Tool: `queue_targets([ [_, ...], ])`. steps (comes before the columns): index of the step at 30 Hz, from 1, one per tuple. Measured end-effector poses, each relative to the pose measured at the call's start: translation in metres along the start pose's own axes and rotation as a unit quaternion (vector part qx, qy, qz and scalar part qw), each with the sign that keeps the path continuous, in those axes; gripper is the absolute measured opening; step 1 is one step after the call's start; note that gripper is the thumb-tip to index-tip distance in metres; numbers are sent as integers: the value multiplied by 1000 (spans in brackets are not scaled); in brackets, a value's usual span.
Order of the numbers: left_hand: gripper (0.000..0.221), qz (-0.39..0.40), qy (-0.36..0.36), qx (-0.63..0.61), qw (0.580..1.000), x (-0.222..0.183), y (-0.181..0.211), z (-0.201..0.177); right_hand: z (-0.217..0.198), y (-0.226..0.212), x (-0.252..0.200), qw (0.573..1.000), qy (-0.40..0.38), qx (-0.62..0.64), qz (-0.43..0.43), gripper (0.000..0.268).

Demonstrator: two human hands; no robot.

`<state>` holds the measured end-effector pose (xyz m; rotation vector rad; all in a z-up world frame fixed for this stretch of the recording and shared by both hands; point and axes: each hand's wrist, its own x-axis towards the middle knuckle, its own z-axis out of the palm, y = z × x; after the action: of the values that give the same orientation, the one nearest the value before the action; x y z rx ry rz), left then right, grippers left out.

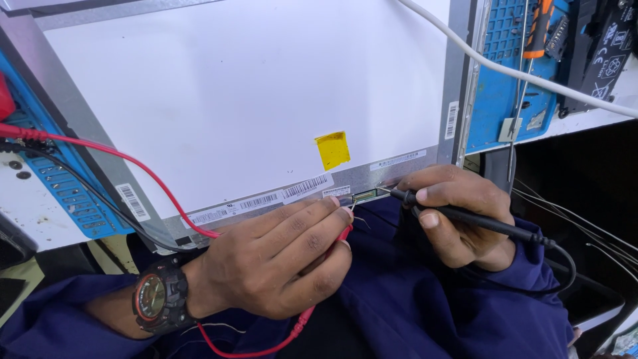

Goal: Testing the electrical continuity of a laptop screen connector using a digital multimeter.

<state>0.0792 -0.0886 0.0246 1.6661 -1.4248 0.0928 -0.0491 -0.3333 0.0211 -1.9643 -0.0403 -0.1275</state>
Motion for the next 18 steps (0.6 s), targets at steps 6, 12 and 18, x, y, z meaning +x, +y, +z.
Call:
queue_targets([
  [6,13,-6,0,4,1000,0,0,-1,-7,-7,-4,998,-27,-6,60,16],
  [12,16,-12,20,3,1000,-1,0,-3,-1,-8,-6,998,-2,-55,29,13],
  [18,17,-15,23,14,1000,-8,-1,-5,13,-19,17,994,28,-96,-49,16],
])
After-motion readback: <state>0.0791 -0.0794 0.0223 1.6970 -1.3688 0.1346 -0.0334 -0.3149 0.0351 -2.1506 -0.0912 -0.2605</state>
